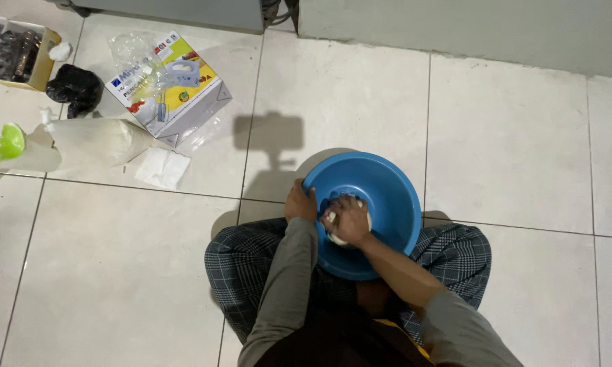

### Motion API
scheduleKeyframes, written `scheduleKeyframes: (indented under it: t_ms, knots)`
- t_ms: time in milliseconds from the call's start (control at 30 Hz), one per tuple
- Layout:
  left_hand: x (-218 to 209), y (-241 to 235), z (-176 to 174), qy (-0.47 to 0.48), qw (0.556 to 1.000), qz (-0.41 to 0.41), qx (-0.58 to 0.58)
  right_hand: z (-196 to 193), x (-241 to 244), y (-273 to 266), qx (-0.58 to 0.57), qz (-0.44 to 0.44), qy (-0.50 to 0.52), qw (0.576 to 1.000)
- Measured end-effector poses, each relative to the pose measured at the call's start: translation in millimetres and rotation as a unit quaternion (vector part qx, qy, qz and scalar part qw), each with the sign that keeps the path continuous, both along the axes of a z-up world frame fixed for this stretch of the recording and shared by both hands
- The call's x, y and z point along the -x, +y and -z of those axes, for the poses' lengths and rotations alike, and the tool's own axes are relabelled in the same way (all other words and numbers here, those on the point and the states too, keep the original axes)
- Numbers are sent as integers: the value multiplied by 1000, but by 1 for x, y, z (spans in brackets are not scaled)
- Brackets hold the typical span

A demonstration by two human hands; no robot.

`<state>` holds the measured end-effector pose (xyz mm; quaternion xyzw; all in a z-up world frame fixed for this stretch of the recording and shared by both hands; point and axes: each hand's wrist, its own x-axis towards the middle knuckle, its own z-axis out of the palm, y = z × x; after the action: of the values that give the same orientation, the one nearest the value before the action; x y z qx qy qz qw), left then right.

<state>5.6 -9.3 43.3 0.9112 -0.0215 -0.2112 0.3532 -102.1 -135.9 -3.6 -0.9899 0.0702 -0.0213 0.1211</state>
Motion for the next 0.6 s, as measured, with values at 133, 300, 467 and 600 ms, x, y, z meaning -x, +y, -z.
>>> scheduleKeyframes:
  t_ms: [133,300,467,600]
  knots:
    - [-4,-2,-22,13,1000,14,0,15,-26,-23,-29,24,-21,999]
    - [-10,-2,-11,44,998,38,-19,1,-63,-37,-114,146,49,981]
    - [-8,-4,7,42,998,35,-17,4,-68,-34,-151,195,51,968]
    - [-4,0,12,25,999,22,8,-11,-48,-23,-113,172,54,977]
